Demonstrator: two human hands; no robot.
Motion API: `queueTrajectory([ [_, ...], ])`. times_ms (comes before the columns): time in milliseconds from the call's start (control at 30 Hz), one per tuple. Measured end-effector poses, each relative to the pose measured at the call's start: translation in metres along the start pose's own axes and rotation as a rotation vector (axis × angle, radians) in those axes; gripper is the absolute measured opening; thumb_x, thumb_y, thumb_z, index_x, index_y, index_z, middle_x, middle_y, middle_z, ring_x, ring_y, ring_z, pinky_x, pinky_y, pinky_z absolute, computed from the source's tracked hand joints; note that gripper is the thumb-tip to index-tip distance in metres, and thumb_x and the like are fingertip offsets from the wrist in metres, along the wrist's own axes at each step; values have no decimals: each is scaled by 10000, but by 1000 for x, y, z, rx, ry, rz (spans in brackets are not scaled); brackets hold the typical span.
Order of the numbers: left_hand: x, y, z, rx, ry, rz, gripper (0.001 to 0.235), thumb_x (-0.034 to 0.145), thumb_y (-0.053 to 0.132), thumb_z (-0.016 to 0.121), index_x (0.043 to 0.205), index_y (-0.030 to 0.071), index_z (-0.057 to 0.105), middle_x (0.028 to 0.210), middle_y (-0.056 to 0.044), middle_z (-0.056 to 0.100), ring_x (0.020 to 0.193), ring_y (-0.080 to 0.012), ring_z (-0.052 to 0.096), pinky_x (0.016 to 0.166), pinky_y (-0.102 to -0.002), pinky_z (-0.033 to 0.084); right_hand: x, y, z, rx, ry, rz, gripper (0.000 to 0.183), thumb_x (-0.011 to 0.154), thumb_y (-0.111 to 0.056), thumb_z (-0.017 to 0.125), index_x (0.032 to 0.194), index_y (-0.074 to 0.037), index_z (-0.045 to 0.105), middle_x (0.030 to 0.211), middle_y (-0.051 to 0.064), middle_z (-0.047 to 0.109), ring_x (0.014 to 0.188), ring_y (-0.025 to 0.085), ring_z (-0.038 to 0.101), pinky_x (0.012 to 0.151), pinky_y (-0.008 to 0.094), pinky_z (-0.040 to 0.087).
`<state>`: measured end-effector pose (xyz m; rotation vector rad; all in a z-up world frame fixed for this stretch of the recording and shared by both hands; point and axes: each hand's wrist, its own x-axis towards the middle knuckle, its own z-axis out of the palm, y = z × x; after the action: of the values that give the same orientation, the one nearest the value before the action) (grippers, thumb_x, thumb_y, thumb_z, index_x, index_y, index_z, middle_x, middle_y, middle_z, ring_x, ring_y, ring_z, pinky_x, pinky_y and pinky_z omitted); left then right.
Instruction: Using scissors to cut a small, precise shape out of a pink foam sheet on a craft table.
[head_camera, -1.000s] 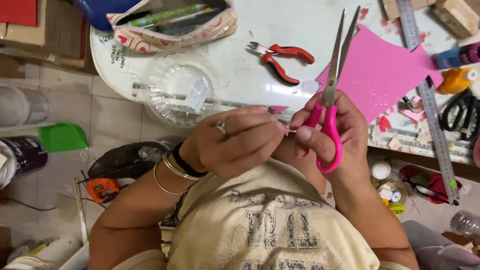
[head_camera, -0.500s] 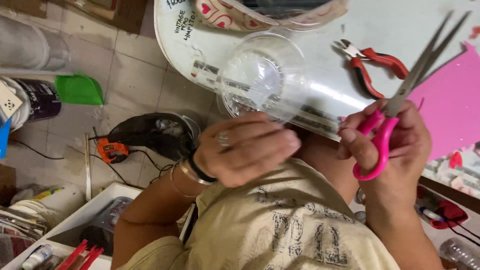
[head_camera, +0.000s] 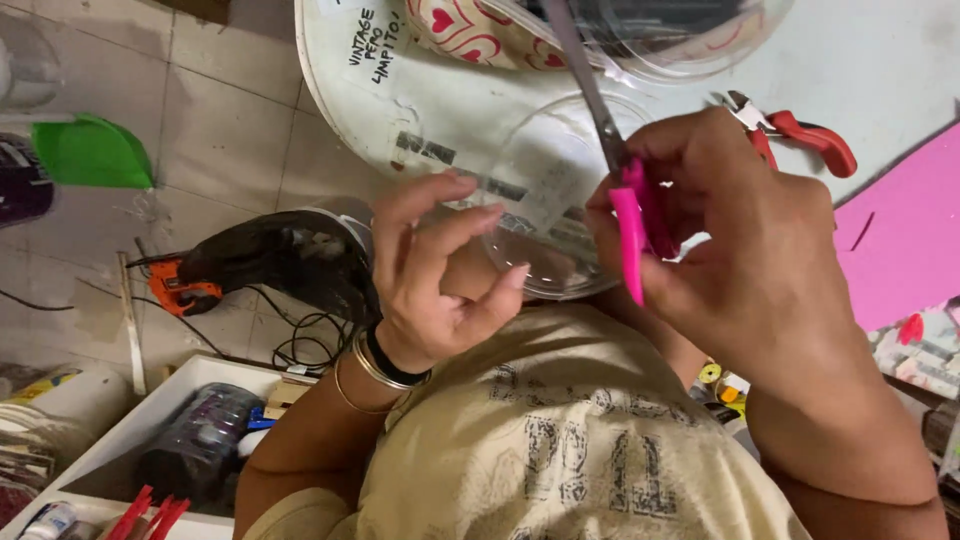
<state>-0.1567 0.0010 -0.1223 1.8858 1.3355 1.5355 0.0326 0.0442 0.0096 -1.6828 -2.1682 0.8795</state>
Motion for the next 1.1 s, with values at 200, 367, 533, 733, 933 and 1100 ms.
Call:
queueTrajectory([
  [200, -11, 0, 18, -50, 10, 20, 389, 934, 397, 656, 1131, 65, 607, 1268, -145, 516, 1153, -282, 596, 993, -445, 606, 20, 5, 15, -155, -93, -144, 288, 1014, -169, 724, 1196, -23, 556, 771, 19, 669, 589, 147, 623, 523, 327, 476],
  [367, -3, 5, 10, -95, -42, -16, 381, 942, 374, 689, 1119, 53, 589, 1242, -168, 548, 1110, -319, 628, 969, -453, 608, 27, 14, 29, -239, -148, -218, 311, 1004, -111, 679, 1242, -11, 506, 736, 78, 667, 521, 266, 625, 411, 398, 428],
  [533, 4, 6, 4, -125, -74, -30, 395, 919, 355, 717, 1098, 28, 588, 1219, -169, 554, 1086, -312, 651, 957, -444, 607, 27, 15, 30, -238, -135, -281, 291, 1028, -80, 676, 1235, 29, 503, 780, 102, 686, 541, 232, 641, 392, 358, 453],
  [733, 7, 13, 1, -109, -100, -46, 421, 931, 340, 717, 1157, 22, 558, 1219, -176, 571, 1101, -318, 649, 984, -443, 599, 23, 17, 29, -258, -88, -257, 305, 1010, -68, 655, 1262, 2, 498, 930, 112, 730, 597, 300, 650, 453, 401, 452],
  [933, 1, 15, -3, -53, -95, -29, 436, 920, 313, 734, 1201, 42, 541, 1258, -143, 565, 1164, -286, 614, 1022, -416, 583, -3, 3, 5, -4, 61, -77, 262, 1001, -4, 692, 1219, -11, 547, 1105, 40, 728, 762, 141, 642, 769, 275, 521],
  [1100, -12, 15, 2, -40, 118, 37, 361, 957, 350, 680, 1173, 91, 550, 1199, -81, 574, 1104, -216, 579, 933, -334, 562, -70, 33, 7, 228, 625, 29, 54, 1068, 221, 649, 1015, 229, 638, 909, 294, 644, 742, 326, 692, 644, 327, 504],
])
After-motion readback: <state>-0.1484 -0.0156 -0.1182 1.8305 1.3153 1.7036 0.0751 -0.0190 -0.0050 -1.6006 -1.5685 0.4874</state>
